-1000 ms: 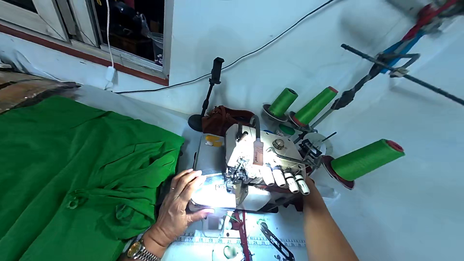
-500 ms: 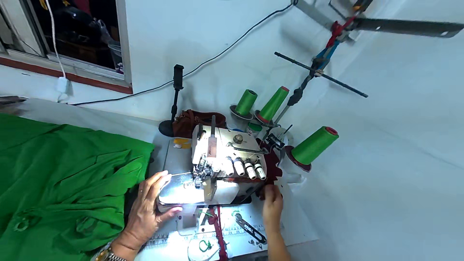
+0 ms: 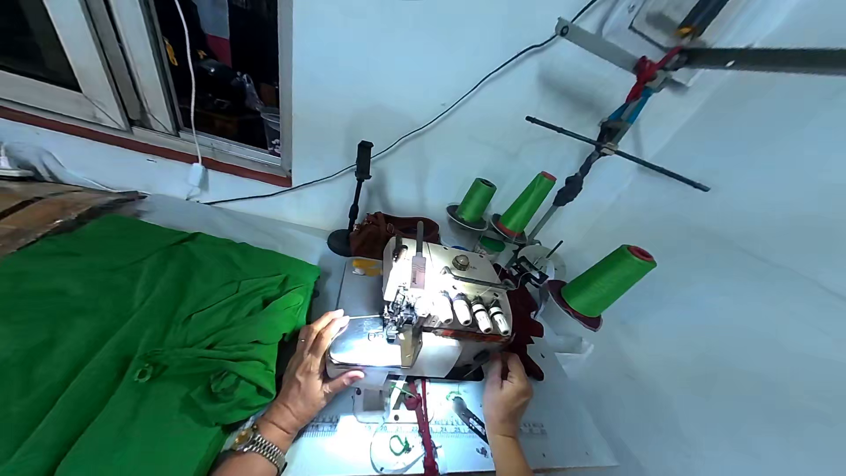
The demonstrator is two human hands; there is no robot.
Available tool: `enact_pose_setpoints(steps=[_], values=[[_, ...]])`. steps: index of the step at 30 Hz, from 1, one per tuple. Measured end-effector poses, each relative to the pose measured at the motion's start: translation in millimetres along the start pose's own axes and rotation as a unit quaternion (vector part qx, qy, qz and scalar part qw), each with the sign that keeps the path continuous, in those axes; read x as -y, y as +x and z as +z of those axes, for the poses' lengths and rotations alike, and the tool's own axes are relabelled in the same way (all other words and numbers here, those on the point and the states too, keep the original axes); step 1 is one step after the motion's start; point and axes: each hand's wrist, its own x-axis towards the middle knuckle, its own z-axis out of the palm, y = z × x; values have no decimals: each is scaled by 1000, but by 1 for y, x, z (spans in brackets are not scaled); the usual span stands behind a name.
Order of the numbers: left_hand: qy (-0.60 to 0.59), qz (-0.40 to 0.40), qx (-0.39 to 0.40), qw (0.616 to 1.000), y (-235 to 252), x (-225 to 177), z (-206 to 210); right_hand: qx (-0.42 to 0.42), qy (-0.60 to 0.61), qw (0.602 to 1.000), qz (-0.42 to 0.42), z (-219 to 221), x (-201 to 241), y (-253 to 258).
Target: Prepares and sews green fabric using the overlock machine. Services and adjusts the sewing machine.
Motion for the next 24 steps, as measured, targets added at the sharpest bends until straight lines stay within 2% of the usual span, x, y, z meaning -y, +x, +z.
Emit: enact_pose_setpoints(steps=[3, 7, 11, 15, 18, 21, 24], values=[[1, -1, 2, 1000, 1, -1, 0, -30, -7, 999, 31, 1, 7, 5], [-9, -1, 2, 1000, 1, 0, 0, -5, 4, 998, 62, 4, 12, 5], [-13, -5, 0, 1000, 0, 1, 1, -5, -20, 1000, 16, 13, 13, 1], [5, -2, -4, 1000, 1, 0, 2, -91, -20, 995, -45, 15, 17, 3], [12, 0, -6, 1000, 1, 0, 2, -127, 30, 987, -98, -3, 29, 7], [15, -2, -4, 1000, 2, 0, 2, -66, 154, 976, -143, -24, 54, -3], [11, -4, -3, 1000, 3, 0, 2, 93, 251, 960, -89, -27, 92, -22]])
